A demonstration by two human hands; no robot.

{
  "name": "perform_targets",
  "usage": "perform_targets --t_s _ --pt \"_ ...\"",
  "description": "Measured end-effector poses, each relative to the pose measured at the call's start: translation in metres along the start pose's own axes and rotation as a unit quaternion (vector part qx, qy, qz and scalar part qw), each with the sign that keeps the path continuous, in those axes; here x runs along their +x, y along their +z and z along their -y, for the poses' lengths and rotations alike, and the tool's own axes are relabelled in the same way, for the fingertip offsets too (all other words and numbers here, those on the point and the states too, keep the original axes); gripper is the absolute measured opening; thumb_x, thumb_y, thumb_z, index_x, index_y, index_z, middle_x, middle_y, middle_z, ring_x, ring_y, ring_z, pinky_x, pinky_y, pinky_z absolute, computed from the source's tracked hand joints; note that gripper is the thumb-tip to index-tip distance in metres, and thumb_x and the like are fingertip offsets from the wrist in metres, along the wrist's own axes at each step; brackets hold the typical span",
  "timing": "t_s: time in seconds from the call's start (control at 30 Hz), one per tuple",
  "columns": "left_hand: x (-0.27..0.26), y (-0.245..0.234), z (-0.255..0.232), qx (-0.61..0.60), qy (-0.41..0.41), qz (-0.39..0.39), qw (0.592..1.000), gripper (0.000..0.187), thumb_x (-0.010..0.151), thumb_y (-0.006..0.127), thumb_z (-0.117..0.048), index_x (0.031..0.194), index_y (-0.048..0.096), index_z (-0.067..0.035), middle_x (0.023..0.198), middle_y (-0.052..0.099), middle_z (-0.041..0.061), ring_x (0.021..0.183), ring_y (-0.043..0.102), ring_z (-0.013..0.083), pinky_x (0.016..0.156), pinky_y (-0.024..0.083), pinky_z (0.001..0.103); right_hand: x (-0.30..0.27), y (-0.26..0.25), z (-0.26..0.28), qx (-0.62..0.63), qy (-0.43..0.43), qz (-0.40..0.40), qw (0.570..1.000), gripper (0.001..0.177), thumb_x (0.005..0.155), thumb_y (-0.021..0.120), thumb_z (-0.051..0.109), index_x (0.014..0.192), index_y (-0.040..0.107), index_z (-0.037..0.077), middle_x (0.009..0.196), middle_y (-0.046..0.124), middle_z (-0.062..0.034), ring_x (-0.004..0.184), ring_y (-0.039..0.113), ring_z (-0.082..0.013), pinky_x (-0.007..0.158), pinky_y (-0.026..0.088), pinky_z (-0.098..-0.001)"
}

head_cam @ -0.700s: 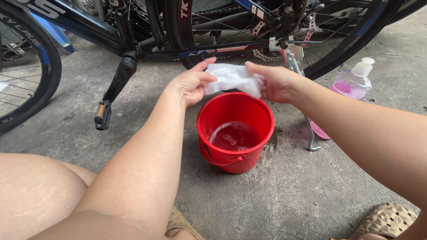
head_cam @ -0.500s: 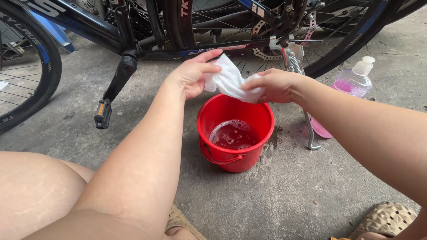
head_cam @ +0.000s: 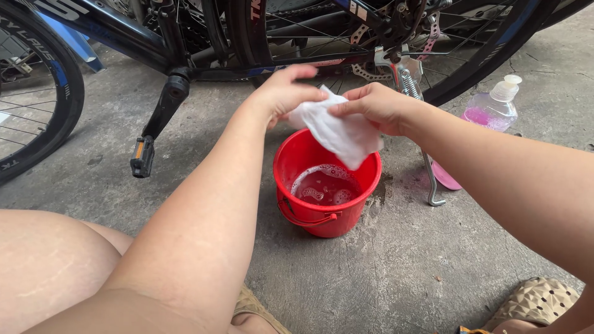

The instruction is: The person is cleaning a bicycle using a wet cloth and soapy water from a bucket.

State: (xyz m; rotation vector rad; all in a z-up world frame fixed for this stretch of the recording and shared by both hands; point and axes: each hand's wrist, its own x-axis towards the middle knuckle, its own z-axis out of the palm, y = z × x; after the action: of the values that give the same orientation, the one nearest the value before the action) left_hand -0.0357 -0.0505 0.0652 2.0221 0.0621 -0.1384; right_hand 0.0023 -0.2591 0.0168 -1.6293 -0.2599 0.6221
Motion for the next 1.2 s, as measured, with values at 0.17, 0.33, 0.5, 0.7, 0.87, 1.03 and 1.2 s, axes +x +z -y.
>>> perform_targets --t_s 0.17,0.33,0.5,0.7,0.87,1.03,1.2 --pt "0.023 -0.001 0.039 0.017 -0.131 0.025 0.991 0.081 0.071 0.088 -0.052 0.131 0.064 -0.003 0.116 0.074 0.015 0.104 0.074 0.022 0.076 0.063 0.033 0.004 -0.001 -0.003 0.042 -0.012 -0.032 0.999 0.029 0.084 0.08 0.017 0.109 0.075 0.003 0.1 0.077 -0.0104 0.085 0.075 -0.0176 0.08 0.062 -0.0354" --pt "0.031 0.001 0.051 -0.036 -0.129 0.017 0.991 0.055 0.073 0.089 -0.044 0.107 0.081 -0.003 0.088 0.081 0.009 0.087 0.077 0.0216 0.073 0.061 0.033 0.002 0.0 -0.004 0.011 -0.005 -0.057 0.998 0.035 0.084 0.082 0.024 0.106 0.073 -0.002 0.1 0.078 -0.0157 0.086 0.076 -0.023 0.081 0.063 -0.0393" --pt "0.014 -0.001 0.028 -0.117 -0.071 -0.011 0.99 0.035 0.084 0.077 -0.016 0.119 0.075 -0.017 0.1 0.079 0.002 0.092 0.072 0.0142 0.086 0.053 0.031 0.004 -0.001 -0.006 0.094 0.04 0.021 0.995 0.037 0.082 0.078 0.02 0.114 0.069 0.004 0.109 0.075 -0.0121 0.095 0.076 -0.0216 0.084 0.063 -0.0392" --pt "0.067 0.002 0.089 -0.403 -0.018 0.001 0.915 0.063 0.078 0.058 0.012 0.134 0.057 -0.016 0.129 0.068 0.019 0.116 0.071 0.0302 0.103 0.059 0.041 0.026 -0.011 -0.019 0.181 0.019 -0.016 0.983 0.033 0.091 0.073 0.018 0.117 0.064 -0.001 0.108 0.075 -0.0138 0.097 0.076 -0.0227 0.089 0.063 -0.0428" --pt "0.012 0.041 0.054 -0.625 -0.236 0.059 0.741 0.064 0.089 0.068 -0.038 0.138 0.049 -0.002 0.139 0.058 0.024 0.128 0.059 0.0404 0.11 0.046 0.058 0.012 0.002 -0.004 0.17 -0.004 -0.05 0.984 0.03 0.094 0.071 0.025 0.114 0.065 0.003 0.104 0.074 -0.0117 0.093 0.075 -0.0222 0.086 0.062 -0.0404" --pt "0.028 0.055 0.07 -0.521 -0.279 0.137 0.795 0.056 0.084 0.077 -0.038 0.132 0.063 -0.011 0.126 0.067 0.012 0.124 0.059 0.0275 0.105 0.048 0.047 0.018 -0.013 -0.011 0.147 -0.014 -0.053 0.988 0.026 0.093 0.071 0.017 0.115 0.07 0.003 0.107 0.076 -0.0107 0.095 0.075 -0.0205 0.085 0.061 -0.0346" --pt "0.057 0.042 0.095 -0.519 -0.152 0.064 0.839 0.047 0.086 0.071 -0.009 0.132 0.061 -0.007 0.124 0.072 0.018 0.112 0.072 0.0293 0.097 0.062 0.044 0.025 -0.021 -0.021 0.143 -0.024 -0.039 0.989 0.031 0.088 0.07 0.003 0.118 0.068 -0.001 0.112 0.074 -0.0136 0.098 0.076 -0.0225 0.088 0.066 -0.0346"
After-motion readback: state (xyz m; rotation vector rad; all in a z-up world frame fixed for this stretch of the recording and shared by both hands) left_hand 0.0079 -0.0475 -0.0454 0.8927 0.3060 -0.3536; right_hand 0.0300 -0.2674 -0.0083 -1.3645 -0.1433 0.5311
